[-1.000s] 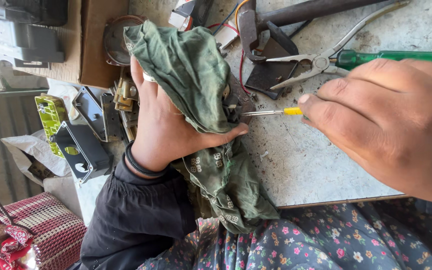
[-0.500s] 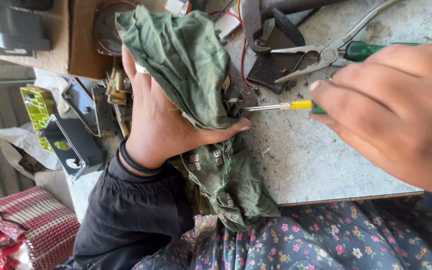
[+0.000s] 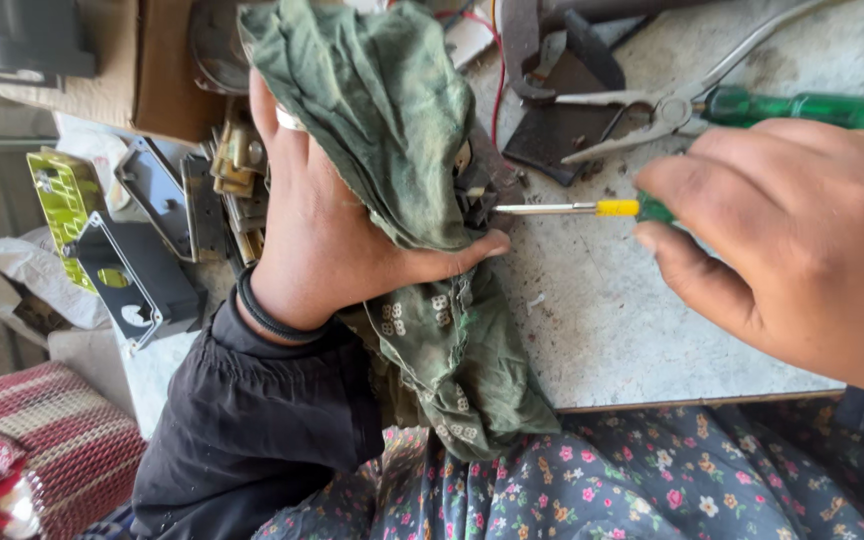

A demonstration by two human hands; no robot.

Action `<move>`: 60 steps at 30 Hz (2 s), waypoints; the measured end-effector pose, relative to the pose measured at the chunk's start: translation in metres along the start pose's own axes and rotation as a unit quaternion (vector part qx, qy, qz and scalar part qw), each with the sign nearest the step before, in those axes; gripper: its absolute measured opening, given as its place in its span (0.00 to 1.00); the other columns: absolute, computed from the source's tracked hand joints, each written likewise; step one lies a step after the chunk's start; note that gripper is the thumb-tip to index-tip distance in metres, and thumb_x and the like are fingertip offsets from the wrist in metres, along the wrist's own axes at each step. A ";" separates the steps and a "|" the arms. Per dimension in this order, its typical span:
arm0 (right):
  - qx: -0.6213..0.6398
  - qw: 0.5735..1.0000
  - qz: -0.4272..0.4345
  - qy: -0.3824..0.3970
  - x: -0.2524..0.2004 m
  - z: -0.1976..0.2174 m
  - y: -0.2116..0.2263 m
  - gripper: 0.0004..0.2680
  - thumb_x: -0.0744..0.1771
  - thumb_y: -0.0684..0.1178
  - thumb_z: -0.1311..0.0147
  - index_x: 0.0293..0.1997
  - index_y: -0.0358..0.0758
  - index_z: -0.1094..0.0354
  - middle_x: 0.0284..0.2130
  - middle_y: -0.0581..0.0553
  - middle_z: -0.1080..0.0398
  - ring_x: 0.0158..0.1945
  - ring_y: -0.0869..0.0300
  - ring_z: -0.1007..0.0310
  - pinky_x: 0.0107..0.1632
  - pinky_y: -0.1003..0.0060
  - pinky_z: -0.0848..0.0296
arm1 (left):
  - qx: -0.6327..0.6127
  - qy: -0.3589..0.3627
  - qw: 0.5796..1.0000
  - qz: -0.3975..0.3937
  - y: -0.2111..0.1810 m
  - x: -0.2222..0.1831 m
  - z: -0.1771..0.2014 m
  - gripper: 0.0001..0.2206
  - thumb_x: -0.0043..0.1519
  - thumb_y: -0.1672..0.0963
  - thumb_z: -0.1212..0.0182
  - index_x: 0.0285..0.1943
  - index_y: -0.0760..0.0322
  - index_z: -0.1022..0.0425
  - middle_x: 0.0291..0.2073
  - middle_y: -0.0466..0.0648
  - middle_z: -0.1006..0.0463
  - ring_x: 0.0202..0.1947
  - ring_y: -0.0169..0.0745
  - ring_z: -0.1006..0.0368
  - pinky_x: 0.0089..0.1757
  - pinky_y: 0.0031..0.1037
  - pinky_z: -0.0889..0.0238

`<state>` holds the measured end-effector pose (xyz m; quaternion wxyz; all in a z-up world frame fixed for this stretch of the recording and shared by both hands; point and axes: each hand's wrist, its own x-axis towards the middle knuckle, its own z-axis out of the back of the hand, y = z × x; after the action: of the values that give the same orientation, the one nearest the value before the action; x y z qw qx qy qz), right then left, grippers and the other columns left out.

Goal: The person uses a screwdriver to adjust internal components of a small electrical device held in their left hand. They repeatedly probe and turn parts inside the unit while holding it with a cloth.

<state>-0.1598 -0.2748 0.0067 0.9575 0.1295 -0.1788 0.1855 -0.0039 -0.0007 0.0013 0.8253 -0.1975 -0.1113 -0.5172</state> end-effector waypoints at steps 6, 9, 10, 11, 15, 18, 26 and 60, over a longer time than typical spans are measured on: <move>-0.071 0.988 0.128 -0.050 -0.002 0.022 -0.008 0.13 0.62 0.45 0.38 0.51 0.38 0.26 0.42 0.45 0.26 0.41 0.52 0.24 0.36 0.58 0.26 | -0.015 0.021 0.999 0.026 -0.001 -0.004 0.001 0.48 0.47 0.38 0.22 0.72 0.68 0.33 0.69 0.60 0.36 0.72 0.69 0.47 0.68 0.66 0.68; -0.045 0.994 0.096 -0.011 0.000 0.023 0.001 0.12 0.65 0.49 0.37 0.51 0.35 0.25 0.38 0.46 0.26 0.34 0.60 0.27 0.32 0.64 0.28 | -0.001 -0.016 1.000 0.021 -0.002 -0.002 -0.004 0.45 0.47 0.39 0.22 0.68 0.66 0.30 0.68 0.58 0.34 0.71 0.68 0.43 0.69 0.66 0.65; -0.020 0.996 0.086 0.000 0.002 0.022 0.002 0.12 0.67 0.51 0.36 0.51 0.34 0.25 0.36 0.46 0.27 0.33 0.60 0.28 0.31 0.64 0.29 | 0.004 -0.028 0.999 0.016 -0.005 -0.001 -0.004 0.44 0.46 0.39 0.22 0.65 0.67 0.30 0.65 0.59 0.33 0.69 0.68 0.42 0.68 0.67 0.64; -0.006 0.998 0.065 0.000 0.003 0.023 0.003 0.12 0.67 0.50 0.36 0.50 0.34 0.26 0.36 0.45 0.27 0.34 0.58 0.27 0.33 0.62 0.28 | 0.008 -0.040 0.999 0.011 -0.007 0.002 -0.004 0.43 0.44 0.40 0.22 0.62 0.68 0.30 0.62 0.60 0.33 0.67 0.68 0.41 0.66 0.68 0.64; 0.012 0.999 0.037 -0.020 0.008 0.023 0.007 0.10 0.66 0.48 0.38 0.47 0.34 0.28 0.37 0.43 0.27 0.39 0.54 0.25 0.40 0.61 0.24 | 0.013 -0.041 0.999 0.009 -0.007 0.005 -0.005 0.44 0.44 0.39 0.23 0.61 0.71 0.30 0.59 0.63 0.33 0.64 0.71 0.41 0.63 0.71 0.62; -0.010 0.997 0.071 -0.039 0.009 0.032 0.004 0.11 0.64 0.46 0.40 0.49 0.35 0.27 0.38 0.45 0.26 0.40 0.54 0.24 0.41 0.60 0.26 | 0.003 -0.055 0.998 0.018 -0.006 0.001 -0.005 0.46 0.45 0.39 0.24 0.64 0.75 0.33 0.60 0.65 0.35 0.64 0.73 0.42 0.63 0.71 0.62; -0.017 0.998 0.045 -0.033 0.007 0.025 0.002 0.10 0.67 0.46 0.39 0.52 0.37 0.28 0.41 0.45 0.25 0.39 0.57 0.24 0.38 0.62 0.26 | -0.004 -0.049 0.998 0.030 -0.007 0.005 -0.003 0.46 0.44 0.40 0.22 0.65 0.71 0.32 0.61 0.63 0.32 0.65 0.71 0.41 0.65 0.69 0.62; -0.019 0.997 0.052 0.052 0.008 0.028 0.010 0.15 0.61 0.42 0.35 0.54 0.43 0.23 0.34 0.46 0.30 0.29 0.57 0.30 0.32 0.60 0.31 | -0.077 -0.086 0.993 -0.018 0.003 0.000 -0.008 0.50 0.52 0.40 0.15 0.71 0.73 0.39 0.69 0.67 0.43 0.69 0.76 0.49 0.68 0.59 0.55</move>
<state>-0.1654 -0.2724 0.0367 0.9569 0.0922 -0.1390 0.2379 -0.0017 -0.0029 -0.0067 0.7858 -0.3021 -0.1453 -0.5197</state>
